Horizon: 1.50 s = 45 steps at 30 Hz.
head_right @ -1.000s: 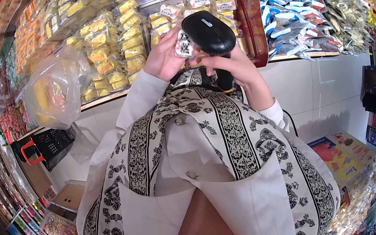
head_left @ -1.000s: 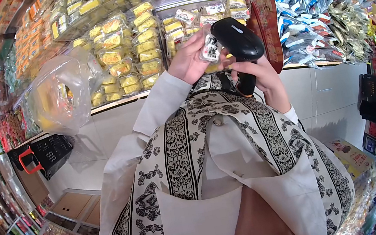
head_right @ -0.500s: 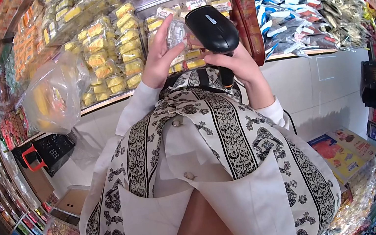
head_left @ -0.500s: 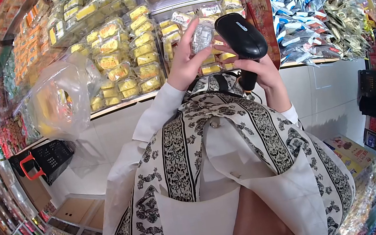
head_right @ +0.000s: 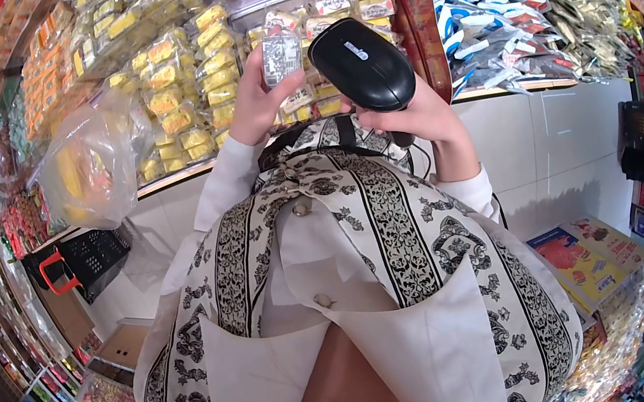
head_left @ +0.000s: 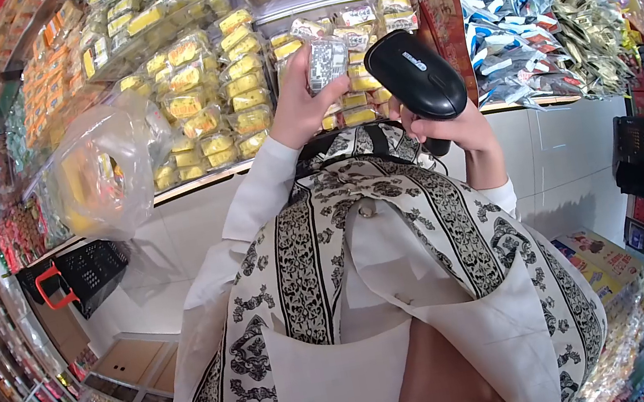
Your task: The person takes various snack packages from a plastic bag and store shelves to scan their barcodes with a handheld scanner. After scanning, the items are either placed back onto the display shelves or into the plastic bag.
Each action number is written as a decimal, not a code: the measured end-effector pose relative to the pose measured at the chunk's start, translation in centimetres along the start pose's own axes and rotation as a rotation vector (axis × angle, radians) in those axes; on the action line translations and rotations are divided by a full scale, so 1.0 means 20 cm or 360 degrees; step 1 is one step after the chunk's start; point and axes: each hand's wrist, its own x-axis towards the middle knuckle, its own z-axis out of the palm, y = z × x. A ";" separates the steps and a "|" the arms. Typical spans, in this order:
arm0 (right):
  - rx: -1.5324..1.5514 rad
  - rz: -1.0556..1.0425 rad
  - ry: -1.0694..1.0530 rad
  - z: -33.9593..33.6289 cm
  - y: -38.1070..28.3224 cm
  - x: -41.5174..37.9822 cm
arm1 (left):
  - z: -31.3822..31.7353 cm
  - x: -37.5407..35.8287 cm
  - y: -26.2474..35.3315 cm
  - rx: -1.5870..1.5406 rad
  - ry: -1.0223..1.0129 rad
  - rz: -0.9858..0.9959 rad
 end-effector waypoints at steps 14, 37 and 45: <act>0.0120 -0.0083 0.0046 0.16 0.06 0.09 | -0.01 0.05 0.04 -0.1967 -0.0110 -0.0190; 0.0313 0.0025 0.0209 0.04 0.05 0.15 | -0.59 0.23 0.57 0.0344 0.0775 0.0751; 0.0215 0.0060 0.0309 0.05 0.07 0.20 | -0.97 0.44 1.18 0.2523 0.1067 0.0803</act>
